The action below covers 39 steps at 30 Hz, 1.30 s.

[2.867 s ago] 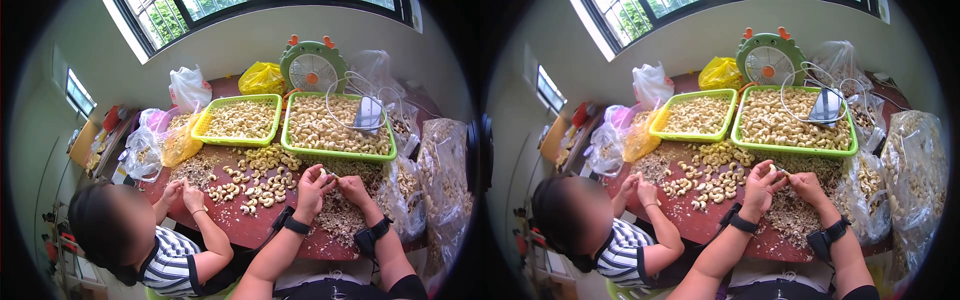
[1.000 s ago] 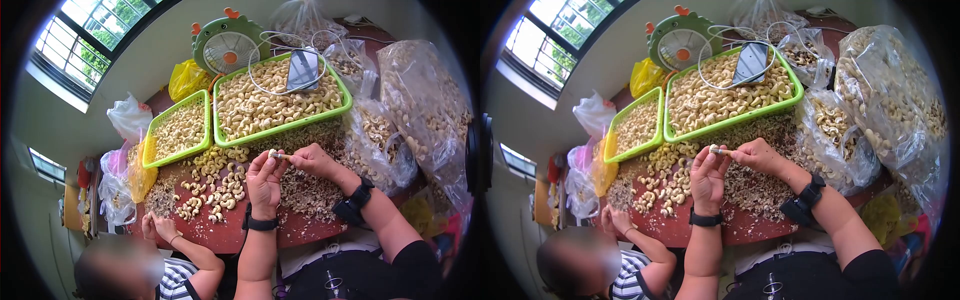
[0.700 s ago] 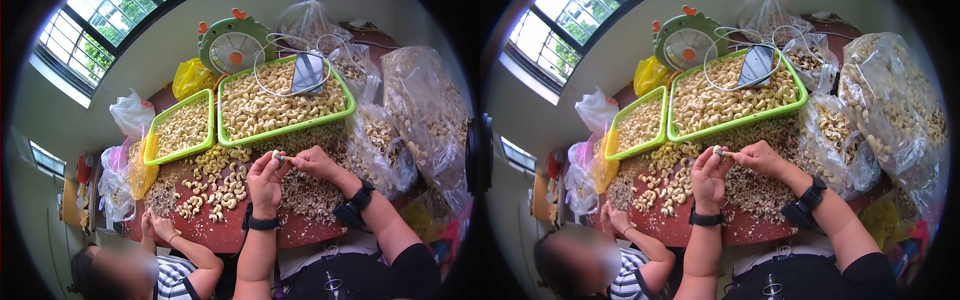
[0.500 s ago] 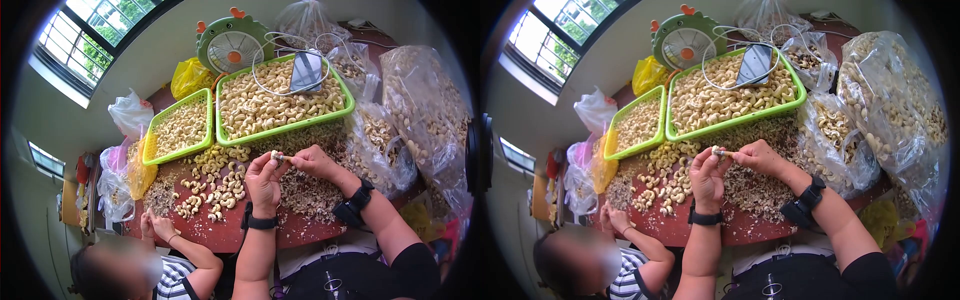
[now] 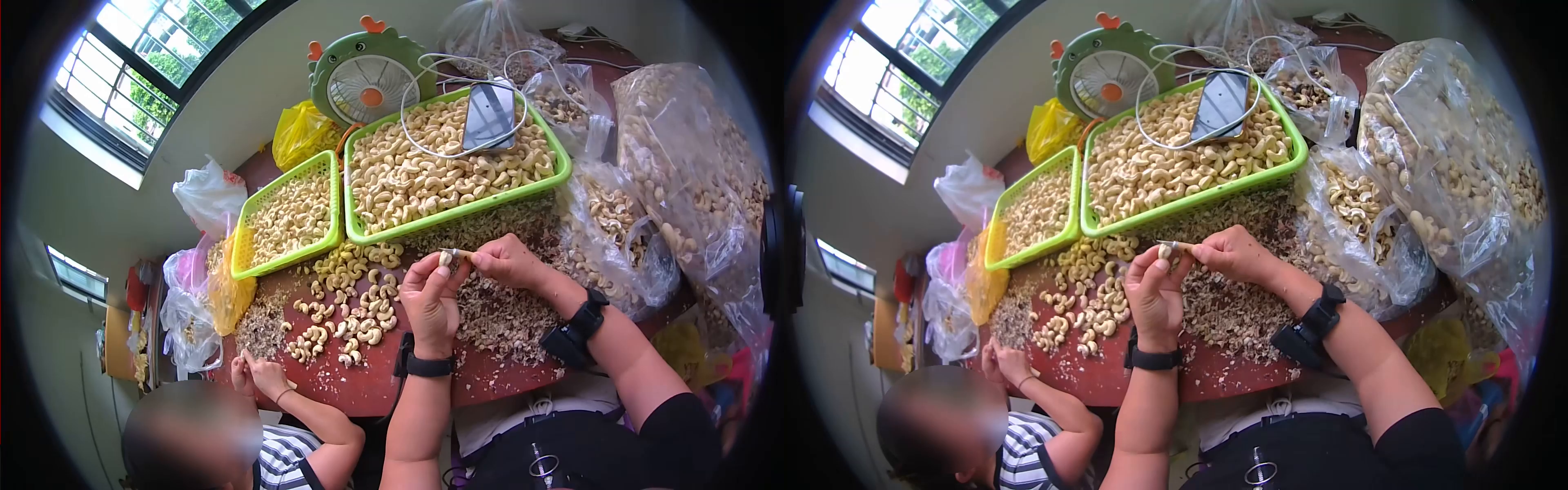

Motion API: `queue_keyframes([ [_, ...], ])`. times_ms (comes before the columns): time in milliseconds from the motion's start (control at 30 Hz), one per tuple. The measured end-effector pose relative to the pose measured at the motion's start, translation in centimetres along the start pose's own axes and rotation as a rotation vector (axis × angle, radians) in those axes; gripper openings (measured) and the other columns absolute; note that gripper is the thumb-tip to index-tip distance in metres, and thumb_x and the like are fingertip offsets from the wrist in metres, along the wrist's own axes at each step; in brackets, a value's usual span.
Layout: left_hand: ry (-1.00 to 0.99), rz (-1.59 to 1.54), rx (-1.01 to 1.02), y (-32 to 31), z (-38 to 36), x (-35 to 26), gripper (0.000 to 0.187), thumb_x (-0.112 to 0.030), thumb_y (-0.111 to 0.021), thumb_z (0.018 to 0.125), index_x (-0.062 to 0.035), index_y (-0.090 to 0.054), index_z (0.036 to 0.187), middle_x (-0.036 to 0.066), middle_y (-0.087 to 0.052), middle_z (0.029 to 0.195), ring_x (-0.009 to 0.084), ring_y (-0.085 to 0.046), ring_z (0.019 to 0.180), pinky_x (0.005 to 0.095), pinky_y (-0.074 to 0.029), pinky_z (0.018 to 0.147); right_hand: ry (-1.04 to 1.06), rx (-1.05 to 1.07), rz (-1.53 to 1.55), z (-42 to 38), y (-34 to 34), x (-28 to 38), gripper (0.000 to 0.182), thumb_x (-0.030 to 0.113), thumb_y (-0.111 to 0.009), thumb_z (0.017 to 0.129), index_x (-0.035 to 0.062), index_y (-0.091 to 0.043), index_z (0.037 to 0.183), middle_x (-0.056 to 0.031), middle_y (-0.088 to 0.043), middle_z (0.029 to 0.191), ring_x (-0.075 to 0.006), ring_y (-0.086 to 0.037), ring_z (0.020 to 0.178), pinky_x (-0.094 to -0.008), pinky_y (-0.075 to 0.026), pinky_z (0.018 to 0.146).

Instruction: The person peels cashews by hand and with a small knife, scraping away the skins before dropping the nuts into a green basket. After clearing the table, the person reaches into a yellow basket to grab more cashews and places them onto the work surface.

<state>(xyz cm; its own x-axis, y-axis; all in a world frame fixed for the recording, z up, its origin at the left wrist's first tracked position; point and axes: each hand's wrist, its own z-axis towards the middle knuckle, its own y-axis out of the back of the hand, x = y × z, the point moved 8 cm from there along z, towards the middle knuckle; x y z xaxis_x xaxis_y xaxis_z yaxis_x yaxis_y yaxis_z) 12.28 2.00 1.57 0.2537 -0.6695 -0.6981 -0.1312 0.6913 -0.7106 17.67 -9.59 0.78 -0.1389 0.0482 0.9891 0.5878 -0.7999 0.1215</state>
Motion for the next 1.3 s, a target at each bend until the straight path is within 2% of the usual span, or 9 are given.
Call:
queue_keyframes([
  [200,0.063,-0.045,-0.088,0.4,0.0,0.4,0.020,0.001,-0.051,0.077,-0.0001,-0.051,0.097,0.012,-0.058,0.094,0.0238,-0.056,0.093,0.0384,-0.051,0.078,-0.006,0.021,-0.015,0.0,-0.2,-0.1,0.043,0.036,-0.052,0.080,0.0013,-0.051,0.055,0.0037,-0.038,0.046,-0.0035,-0.034,0.046,-0.0225,-0.029,0.040],
  [400,0.118,-0.108,-0.101,1.1,0.2,0.9,0.019,-0.002,-0.051,0.077,-0.0002,-0.051,0.096,0.011,-0.059,0.090,0.0229,-0.058,0.089,0.0375,-0.051,0.078,-0.022,0.024,-0.061,0.1,-0.4,-0.4,0.043,0.036,-0.052,0.080,0.0015,-0.051,0.055,0.0041,-0.038,0.046,-0.0040,-0.033,0.045,-0.0232,-0.029,0.040],
  [567,0.105,-0.104,-0.054,1.2,0.3,1.1,0.019,-0.002,-0.052,0.077,-0.0003,-0.051,0.096,0.011,-0.059,0.090,0.0229,-0.058,0.088,0.0372,-0.051,0.078,-0.033,-0.004,0.011,0.2,-0.1,-0.9,0.041,0.035,-0.051,0.081,0.0027,-0.051,0.055,0.0047,-0.039,0.046,-0.0034,-0.034,0.045,-0.0222,-0.029,0.039],
  [900,0.085,-0.051,-0.115,1.1,0.1,0.7,0.014,0.003,-0.052,0.079,-0.0006,-0.054,0.092,0.013,-0.058,0.094,0.0248,-0.056,0.093,0.0387,-0.051,0.078,-0.006,0.029,-0.030,0.1,-0.3,-0.5,0.039,0.032,-0.052,0.081,0.0031,-0.051,0.055,0.0058,-0.040,0.047,-0.0025,-0.034,0.045,-0.0210,-0.028,0.040],
  [1200,0.126,-0.058,-0.021,1.1,0.3,1.2,0.013,0.005,-0.056,0.076,-0.0012,-0.055,0.086,0.010,-0.059,0.088,0.0221,-0.059,0.084,0.0376,-0.051,0.079,-0.002,0.003,-0.069,0.1,0.1,-0.8,0.040,0.033,-0.052,0.081,0.0019,-0.053,0.056,0.0043,-0.041,0.046,-0.0028,-0.035,0.046,-0.0217,-0.030,0.040],
  [1300,0.141,-0.056,0.019,0.8,0.3,1.1,0.016,0.005,-0.055,0.076,-0.0014,-0.052,0.091,0.010,-0.058,0.089,0.0220,-0.058,0.087,0.0382,-0.050,0.080,0.014,0.010,-0.075,0.2,0.1,-0.7,0.040,0.034,-0.052,0.081,0.0012,-0.053,0.057,0.0038,-0.041,0.046,-0.0032,-0.035,0.046,-0.0224,-0.030,0.040],
])
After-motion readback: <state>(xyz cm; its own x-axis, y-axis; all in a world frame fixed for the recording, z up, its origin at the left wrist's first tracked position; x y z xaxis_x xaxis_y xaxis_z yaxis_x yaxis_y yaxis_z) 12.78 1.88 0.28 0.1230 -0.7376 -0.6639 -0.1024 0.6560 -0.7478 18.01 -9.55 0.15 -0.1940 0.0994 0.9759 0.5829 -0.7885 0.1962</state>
